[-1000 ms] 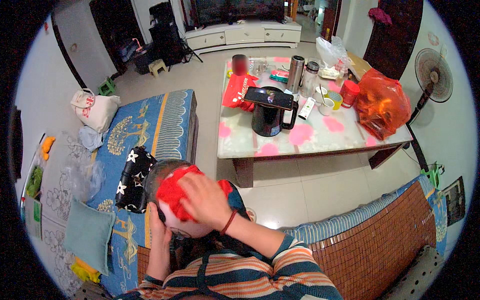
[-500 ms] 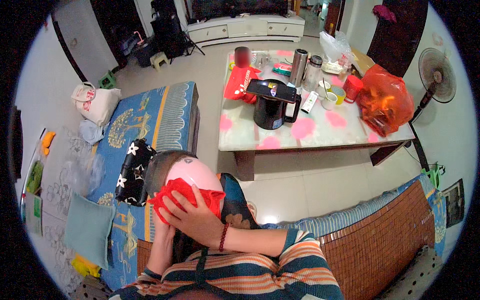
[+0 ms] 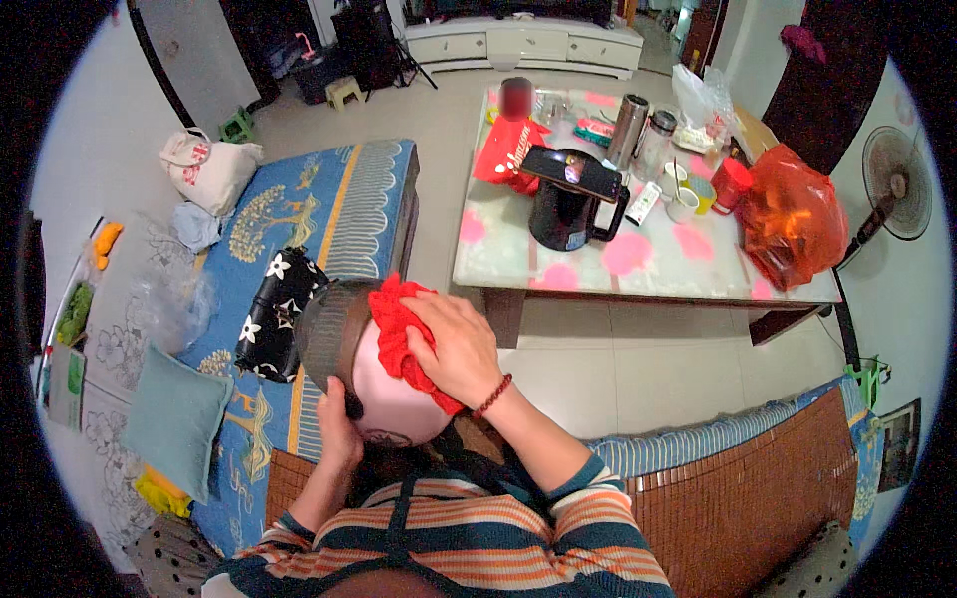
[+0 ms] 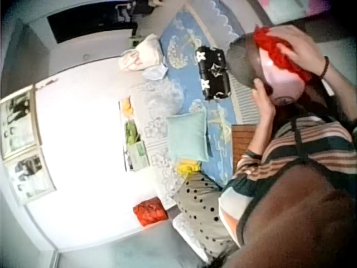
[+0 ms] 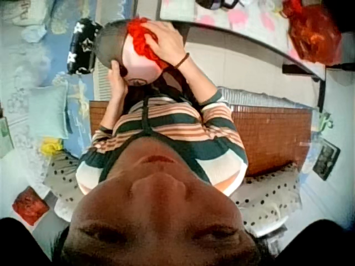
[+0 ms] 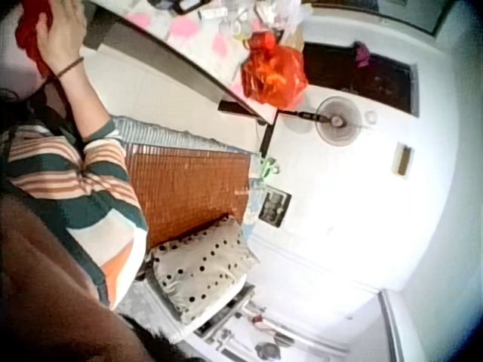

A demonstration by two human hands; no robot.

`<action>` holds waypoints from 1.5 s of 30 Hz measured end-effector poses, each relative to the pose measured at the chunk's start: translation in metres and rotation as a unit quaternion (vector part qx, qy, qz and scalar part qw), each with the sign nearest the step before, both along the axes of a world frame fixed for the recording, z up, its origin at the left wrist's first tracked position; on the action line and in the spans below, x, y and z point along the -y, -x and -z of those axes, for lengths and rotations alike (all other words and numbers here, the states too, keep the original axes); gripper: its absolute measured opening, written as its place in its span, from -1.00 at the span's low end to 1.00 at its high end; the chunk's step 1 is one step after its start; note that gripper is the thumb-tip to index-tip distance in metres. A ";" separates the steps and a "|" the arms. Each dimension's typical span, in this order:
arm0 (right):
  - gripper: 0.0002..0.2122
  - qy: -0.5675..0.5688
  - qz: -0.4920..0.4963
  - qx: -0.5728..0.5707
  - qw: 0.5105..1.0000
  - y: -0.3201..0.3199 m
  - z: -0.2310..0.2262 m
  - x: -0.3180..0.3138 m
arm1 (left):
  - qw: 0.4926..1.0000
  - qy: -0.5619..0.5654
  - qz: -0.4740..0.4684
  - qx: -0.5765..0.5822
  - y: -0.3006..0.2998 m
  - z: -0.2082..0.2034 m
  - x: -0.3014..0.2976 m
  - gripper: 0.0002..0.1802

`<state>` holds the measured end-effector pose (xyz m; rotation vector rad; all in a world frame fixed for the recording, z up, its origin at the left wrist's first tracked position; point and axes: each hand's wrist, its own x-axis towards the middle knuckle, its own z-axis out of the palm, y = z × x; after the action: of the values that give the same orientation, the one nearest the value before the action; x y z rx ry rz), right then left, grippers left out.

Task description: The person wipes the exterior and interior of a motorcycle helmet and a handbag using a red cloth.

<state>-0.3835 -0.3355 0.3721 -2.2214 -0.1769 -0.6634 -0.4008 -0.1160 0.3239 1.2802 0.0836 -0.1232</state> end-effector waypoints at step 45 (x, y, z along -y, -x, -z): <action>-0.48 0.230 -0.149 0.085 0.958 0.038 -0.007 -0.049 | 0.997 0.038 -0.054 -0.029 -0.021 0.011 -0.019 -0.51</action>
<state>-0.4215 -0.2869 0.3786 -2.4964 -0.8105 -0.6942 -0.3800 -0.0971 0.3124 1.1936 0.1969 -0.0696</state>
